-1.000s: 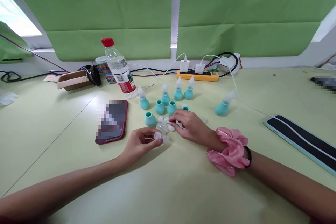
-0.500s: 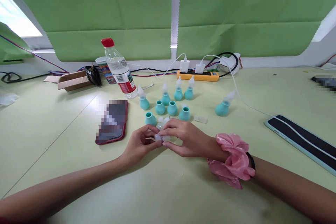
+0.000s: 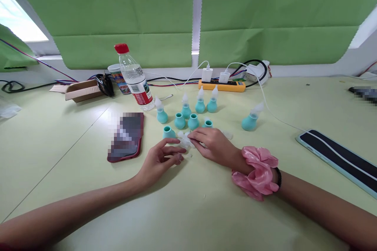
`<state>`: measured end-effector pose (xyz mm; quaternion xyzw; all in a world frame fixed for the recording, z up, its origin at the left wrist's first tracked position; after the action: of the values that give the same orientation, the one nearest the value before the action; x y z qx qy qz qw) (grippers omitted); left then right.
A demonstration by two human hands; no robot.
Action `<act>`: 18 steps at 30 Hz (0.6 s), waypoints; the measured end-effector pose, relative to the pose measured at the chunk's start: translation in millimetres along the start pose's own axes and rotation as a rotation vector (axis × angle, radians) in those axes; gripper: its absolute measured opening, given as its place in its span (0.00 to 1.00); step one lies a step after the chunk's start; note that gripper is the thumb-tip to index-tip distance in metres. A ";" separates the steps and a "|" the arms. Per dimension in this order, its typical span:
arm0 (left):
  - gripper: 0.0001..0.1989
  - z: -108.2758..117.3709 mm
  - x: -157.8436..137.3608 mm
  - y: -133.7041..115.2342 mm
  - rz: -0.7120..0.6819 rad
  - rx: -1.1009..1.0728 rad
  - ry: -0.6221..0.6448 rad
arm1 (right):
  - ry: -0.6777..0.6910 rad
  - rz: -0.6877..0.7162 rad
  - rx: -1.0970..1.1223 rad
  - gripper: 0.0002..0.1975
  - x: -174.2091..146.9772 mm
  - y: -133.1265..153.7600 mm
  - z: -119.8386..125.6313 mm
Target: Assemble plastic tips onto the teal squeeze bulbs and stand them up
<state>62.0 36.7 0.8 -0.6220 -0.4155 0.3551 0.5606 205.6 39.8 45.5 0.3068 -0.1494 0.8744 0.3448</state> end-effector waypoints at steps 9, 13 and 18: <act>0.17 -10.3 -7.3 -10.5 -0.084 0.299 0.139 | -0.082 -0.026 -0.064 0.05 5.1 -3.9 13.1; 0.17 -11.0 -8.4 -12.0 -0.083 0.342 0.153 | -0.092 -0.096 -0.176 0.05 9.7 -22.4 29.2; 0.15 -13.2 -12.3 -18.7 -0.229 0.368 0.181 | -0.058 -0.218 -0.550 0.10 15.1 -54.9 56.1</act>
<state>66.8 20.6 20.7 -0.4876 -0.3597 0.3019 0.7361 259.4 60.4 101.0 0.2409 -0.3564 0.7499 0.5027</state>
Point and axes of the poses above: each hand's wrist, its own x-axis towards the middle knuckle, its own z-axis out of the back of the hand, y = z × x, the point moved 5 cm from there along x, towards the middle knuckle, and after that the axes turned 13 degrees about -x, right-handed, at the moved point
